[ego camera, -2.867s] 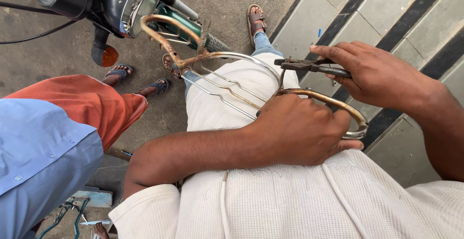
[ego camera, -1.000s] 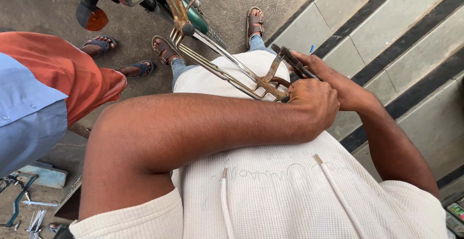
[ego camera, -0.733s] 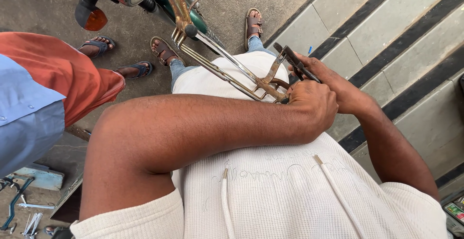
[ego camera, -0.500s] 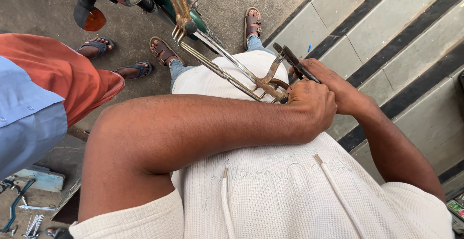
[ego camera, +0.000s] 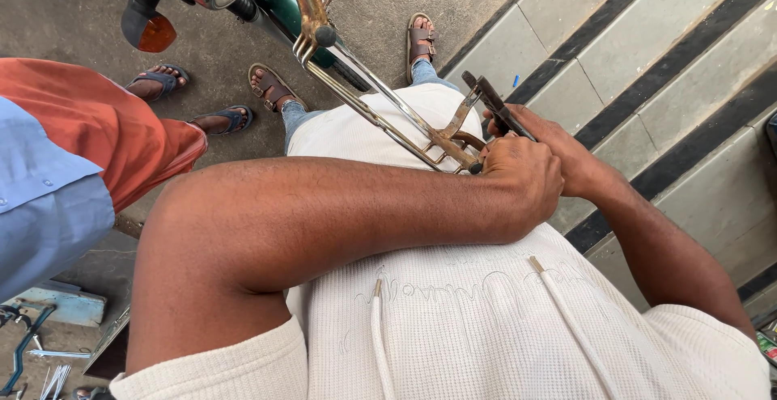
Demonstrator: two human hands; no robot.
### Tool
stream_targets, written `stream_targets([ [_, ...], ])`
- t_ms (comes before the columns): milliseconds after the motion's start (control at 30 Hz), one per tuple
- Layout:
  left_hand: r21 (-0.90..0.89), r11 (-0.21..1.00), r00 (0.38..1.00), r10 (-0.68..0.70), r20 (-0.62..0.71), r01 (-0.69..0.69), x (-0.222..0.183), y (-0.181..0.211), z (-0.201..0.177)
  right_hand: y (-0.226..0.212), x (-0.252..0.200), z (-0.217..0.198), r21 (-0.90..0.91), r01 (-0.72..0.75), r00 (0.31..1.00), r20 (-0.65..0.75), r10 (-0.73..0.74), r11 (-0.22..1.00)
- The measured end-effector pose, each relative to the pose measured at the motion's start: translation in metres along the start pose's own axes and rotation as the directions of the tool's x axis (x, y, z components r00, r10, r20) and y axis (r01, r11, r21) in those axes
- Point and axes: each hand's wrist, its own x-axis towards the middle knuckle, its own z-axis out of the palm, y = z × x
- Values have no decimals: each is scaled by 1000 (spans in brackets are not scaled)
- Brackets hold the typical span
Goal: Repairing or adjusting a motorcycle's front crash guard using pliers and a hammer.
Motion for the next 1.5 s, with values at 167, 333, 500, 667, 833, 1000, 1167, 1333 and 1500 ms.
stream_targets([
  [167, -17, 999, 999, 43, -11, -43, 33, -1, 31, 0, -4, 3, 34, -16, 1000, -16, 17, 999],
  [333, 10, 999, 999, 42, -33, -41, 16, 2, 18, -1, -5, 4, 25, -29, 1000, -11, 29, 999],
  [500, -12, 1000, 1000, 9, 2, -9, 6, 3, 10, 4, -7, 8, 28, -35, 999, -27, 36, 999],
  [667, 20, 1000, 1000, 17, -1, -17, -11, 3, 0, 3, -8, 12, 51, -145, 989, -25, 146, 988],
  [833, 38, 999, 999, 10, 37, -11, -20, 2, -10, 0, -9, 13, 60, -83, 995, -47, 86, 995],
  [1000, 91, 996, 999, -4, -44, 8, -26, -4, -16, 32, -16, 16, 118, 59, 997, -51, -54, 991],
  [1167, 145, 989, 985, 33, -167, -8, -31, -27, -21, 36, 9, 16, 481, -177, 976, -30, 218, 858],
  [1333, 137, 990, 981, 53, -184, -28, -37, -72, -47, 135, 17, 64, 972, 50, 950, -117, 291, 230],
  [1500, -133, 987, 929, 38, -368, -93, -29, -133, -69, 301, 17, 125, 958, 257, 625, -65, 778, -127],
])
